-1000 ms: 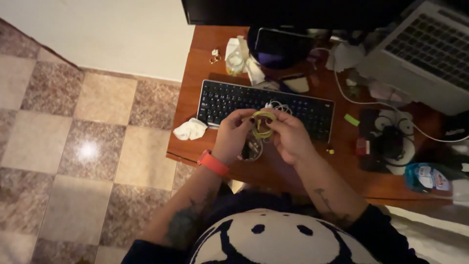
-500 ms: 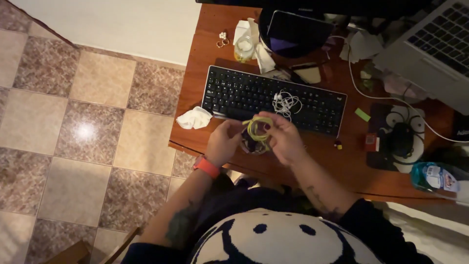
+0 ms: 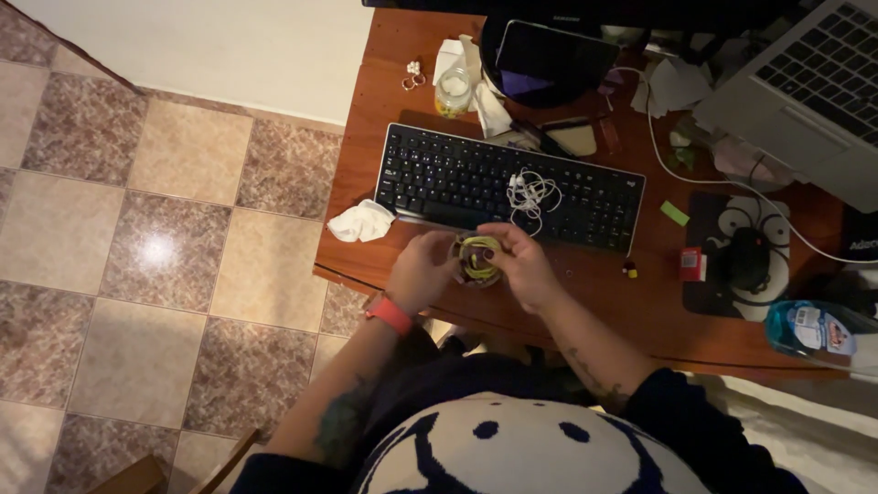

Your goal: The person organizes tangled cables on a desk by hand, coiling a yellow cable and placing it into a clear plastic container. They also handle a white cable and other small items, moving them around the workspace.

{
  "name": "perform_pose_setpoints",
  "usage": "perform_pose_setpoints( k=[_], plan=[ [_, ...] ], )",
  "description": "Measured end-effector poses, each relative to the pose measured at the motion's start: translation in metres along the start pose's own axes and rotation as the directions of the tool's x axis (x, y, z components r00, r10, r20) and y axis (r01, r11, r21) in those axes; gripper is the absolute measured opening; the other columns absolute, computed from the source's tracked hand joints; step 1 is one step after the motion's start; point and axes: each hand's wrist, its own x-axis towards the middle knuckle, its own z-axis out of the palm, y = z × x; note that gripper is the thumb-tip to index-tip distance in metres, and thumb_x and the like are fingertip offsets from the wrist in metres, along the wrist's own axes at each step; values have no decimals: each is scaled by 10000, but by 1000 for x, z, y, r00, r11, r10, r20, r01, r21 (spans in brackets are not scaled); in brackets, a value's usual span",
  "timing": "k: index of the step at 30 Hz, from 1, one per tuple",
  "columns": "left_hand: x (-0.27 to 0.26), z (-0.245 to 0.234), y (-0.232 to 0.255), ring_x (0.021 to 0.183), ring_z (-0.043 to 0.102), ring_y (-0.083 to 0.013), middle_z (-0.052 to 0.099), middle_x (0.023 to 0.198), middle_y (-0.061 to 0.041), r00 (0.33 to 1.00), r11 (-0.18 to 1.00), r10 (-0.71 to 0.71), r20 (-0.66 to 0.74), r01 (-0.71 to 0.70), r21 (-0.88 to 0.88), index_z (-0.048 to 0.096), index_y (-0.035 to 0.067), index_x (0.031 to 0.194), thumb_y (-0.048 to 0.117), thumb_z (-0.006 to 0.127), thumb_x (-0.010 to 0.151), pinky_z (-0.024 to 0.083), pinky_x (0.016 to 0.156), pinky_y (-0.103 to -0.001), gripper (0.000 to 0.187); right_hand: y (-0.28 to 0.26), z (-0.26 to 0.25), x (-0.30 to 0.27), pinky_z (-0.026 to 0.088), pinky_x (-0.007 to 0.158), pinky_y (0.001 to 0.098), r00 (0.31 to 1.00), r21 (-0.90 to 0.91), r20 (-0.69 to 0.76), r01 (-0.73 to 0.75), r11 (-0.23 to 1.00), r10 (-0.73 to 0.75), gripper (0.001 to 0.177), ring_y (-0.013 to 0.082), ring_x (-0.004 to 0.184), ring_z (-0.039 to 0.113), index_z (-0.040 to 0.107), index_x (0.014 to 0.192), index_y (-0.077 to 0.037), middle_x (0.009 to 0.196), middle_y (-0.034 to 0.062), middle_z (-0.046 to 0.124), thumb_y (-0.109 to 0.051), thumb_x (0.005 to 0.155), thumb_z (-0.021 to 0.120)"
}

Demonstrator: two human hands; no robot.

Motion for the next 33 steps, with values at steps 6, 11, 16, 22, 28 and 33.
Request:
perform_pose_setpoints(
  k=[6,11,16,22,28,33],
  plan=[
    [0,3,9,1192,652,-303,611,1321,4,990,987,137,-35,-134,94,688,335,1256,479,729,822,533,1028,-437,459,-3,-3,-1,597,887,329,998,49,13,-65,997,65,367,171,981,704,672,1283,7,1100,105,733,69,925,621],
    [19,19,1,977,749,-251,757,1041,52,993,968,84,-78,-62,242,758,350,1135,468,685,884,605,832,-393,288,-45,5,-10,587,892,347,998,-392,52,43,919,-25,364,181,988,709,759,1202,-52,1062,91,770,80,891,624],
    [13,6,28,865,763,-320,774,871,-40,994,937,95,-56,-70,343,786,242,922,398,681,859,614,753,-423,198,-29,-26,4,567,907,309,965,-750,78,223,623,-251,352,174,1040,717,801,1122,-237,1073,-43,755,-16,861,716],
    [56,41,24,676,752,-328,709,641,-115,986,825,162,36,-156,543,784,95,715,167,740,774,615,600,-421,102,-8,-50,5,479,1047,427,927,-892,271,343,294,-260,255,303,1258,582,793,1111,-184,1333,33,663,-105,882,713],
    [45,31,54,676,746,-341,709,664,-148,967,793,246,63,-238,561,781,45,759,73,683,822,622,601,-443,120,-14,-29,1,532,967,489,816,-889,454,444,-116,-357,262,386,1208,637,813,1063,-194,1325,122,689,-240,826,713],
    [25,19,75,827,758,-372,753,799,-158,978,832,183,101,-209,514,800,76,864,54,638,877,625,725,-476,164,-8,-20,3,450,1092,485,972,-970,236,234,-66,-19,337,348,1387,506,799,1120,-150,1491,50,589,-323,911,600]
  ],
)
